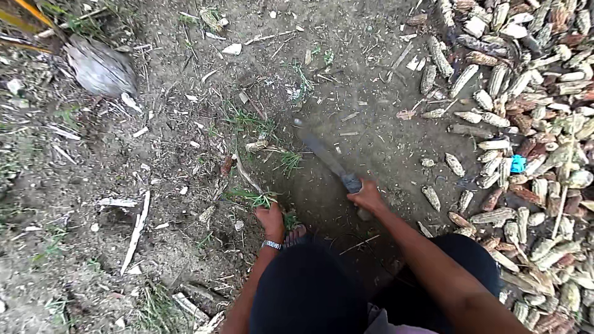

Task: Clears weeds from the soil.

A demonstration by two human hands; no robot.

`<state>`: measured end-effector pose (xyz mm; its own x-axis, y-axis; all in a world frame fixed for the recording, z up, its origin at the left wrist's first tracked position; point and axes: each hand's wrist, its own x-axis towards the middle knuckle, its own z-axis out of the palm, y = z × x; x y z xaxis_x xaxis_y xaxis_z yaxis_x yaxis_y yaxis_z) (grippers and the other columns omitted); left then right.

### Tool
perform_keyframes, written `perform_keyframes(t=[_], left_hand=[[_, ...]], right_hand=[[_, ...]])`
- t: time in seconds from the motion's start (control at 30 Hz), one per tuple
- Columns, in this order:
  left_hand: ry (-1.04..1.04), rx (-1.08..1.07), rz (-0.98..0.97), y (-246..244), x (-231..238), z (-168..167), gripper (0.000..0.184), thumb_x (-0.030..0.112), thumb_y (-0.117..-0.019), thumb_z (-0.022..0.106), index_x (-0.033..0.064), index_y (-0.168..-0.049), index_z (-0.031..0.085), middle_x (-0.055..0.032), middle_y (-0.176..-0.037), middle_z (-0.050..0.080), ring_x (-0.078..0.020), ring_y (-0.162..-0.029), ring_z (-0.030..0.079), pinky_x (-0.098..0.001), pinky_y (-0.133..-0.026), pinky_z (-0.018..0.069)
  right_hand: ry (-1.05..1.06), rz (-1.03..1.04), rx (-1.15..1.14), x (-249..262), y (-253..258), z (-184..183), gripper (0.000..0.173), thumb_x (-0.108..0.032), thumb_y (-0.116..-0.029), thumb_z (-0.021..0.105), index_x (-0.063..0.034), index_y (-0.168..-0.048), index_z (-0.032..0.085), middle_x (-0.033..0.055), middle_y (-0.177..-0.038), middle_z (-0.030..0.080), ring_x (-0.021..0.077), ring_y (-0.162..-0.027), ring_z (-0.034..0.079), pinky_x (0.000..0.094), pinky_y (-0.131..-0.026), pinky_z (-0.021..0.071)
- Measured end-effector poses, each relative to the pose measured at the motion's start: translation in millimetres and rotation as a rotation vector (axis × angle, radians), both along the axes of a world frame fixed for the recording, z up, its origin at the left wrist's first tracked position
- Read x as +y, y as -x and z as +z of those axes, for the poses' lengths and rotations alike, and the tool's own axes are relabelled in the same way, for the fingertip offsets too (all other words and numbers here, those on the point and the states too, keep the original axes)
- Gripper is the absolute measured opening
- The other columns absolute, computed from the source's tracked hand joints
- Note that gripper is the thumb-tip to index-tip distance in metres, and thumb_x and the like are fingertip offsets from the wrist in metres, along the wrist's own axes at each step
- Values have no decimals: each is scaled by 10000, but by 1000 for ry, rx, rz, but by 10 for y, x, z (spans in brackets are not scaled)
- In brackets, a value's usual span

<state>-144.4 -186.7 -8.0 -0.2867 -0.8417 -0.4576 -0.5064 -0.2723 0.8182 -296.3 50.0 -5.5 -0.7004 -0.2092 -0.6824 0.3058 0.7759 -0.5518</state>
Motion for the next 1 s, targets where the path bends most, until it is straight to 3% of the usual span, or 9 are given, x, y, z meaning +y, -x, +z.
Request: perform_keyframes(t=[0.17, 0.23, 0.3, 0.37, 0.47, 0.57, 0.63, 0.83, 1.0], left_hand=[[-36, -8, 16, 15, 37, 1, 248, 70, -995, 663, -103, -1155, 584, -104, -908, 652, -72, -792, 638, -258, -768, 550], [-37, -10, 21, 67, 2, 39, 243, 68, -989, 668, -96, -1146, 582, -94, -883, 644, -68, -765, 630, -255, -747, 545], [-27, 0, 21, 91, -47, 53, 226, 55, -984, 662, -101, -1131, 588, -98, -866, 642, -77, -749, 626, -262, -734, 544], [-26, 1, 16, 84, -53, 37, 225, 56, -984, 660, -102, -1128, 591, -100, -873, 648, -77, -759, 629, -263, -741, 545], [-40, -18, 0, 51, 19, -26, 243, 68, -982, 667, -104, -1139, 597, -125, -911, 668, -99, -808, 651, -287, -781, 556], [-50, -23, -16, 71, 73, -11, 249, 60, -969, 678, -106, -1139, 602, -130, -925, 680, -105, -825, 662, -295, -796, 563], [-35, 0, -1, 86, 59, 29, 237, 39, -963, 671, -107, -1136, 598, -127, -920, 679, -95, -816, 662, -283, -785, 563], [13, 52, 7, 94, 4, 124, 265, 18, -967, 629, -127, -1181, 574, -127, -938, 670, -80, -824, 652, -263, -790, 557], [5, 28, 25, 33, 33, 50, 254, 29, -974, 652, -119, -1169, 584, -136, -941, 680, -91, -832, 664, -274, -802, 562]], right_hand=[[482, -707, -49, -703, 100, -29, 311, 51, -838, 684, 33, -1082, 492, 97, -619, 585, 208, -463, 595, 385, -494, 585], [340, -406, -92, -679, 0, -151, 336, 16, -794, 745, 68, -1070, 560, 133, -703, 638, 224, -544, 634, 388, -556, 583], [89, 58, -109, -414, -60, -202, 638, -108, -737, 839, 20, -1309, 586, 199, -1093, 692, 305, -948, 698, 506, -861, 576], [-29, 265, -76, -147, -67, -184, 736, -198, -710, 865, -39, -1370, 581, 212, -1225, 674, 359, -1116, 666, 593, -960, 519], [-21, 190, -68, -39, 1, -29, 679, -181, -721, 845, -26, -1333, 596, 183, -1131, 700, 305, -955, 707, 538, -855, 571], [291, -338, -111, -430, -97, 1, 402, -27, -782, 765, 54, -1114, 554, 87, -700, 636, 176, -515, 624, 346, -537, 583], [476, -567, -184, -771, -236, -67, 273, 24, -823, 701, 39, -1017, 510, 76, -603, 591, 190, -454, 596, 363, -485, 585], [-82, 623, -109, -438, -229, -29, 704, -276, -742, 836, -120, -1384, 590, 221, -1199, 686, 433, -1112, 656, 698, -891, 496], [34, 44, -42, -55, -226, 137, 620, -135, -746, 833, 58, -1283, 592, 199, -1028, 697, 295, -867, 700, 500, -809, 578]])
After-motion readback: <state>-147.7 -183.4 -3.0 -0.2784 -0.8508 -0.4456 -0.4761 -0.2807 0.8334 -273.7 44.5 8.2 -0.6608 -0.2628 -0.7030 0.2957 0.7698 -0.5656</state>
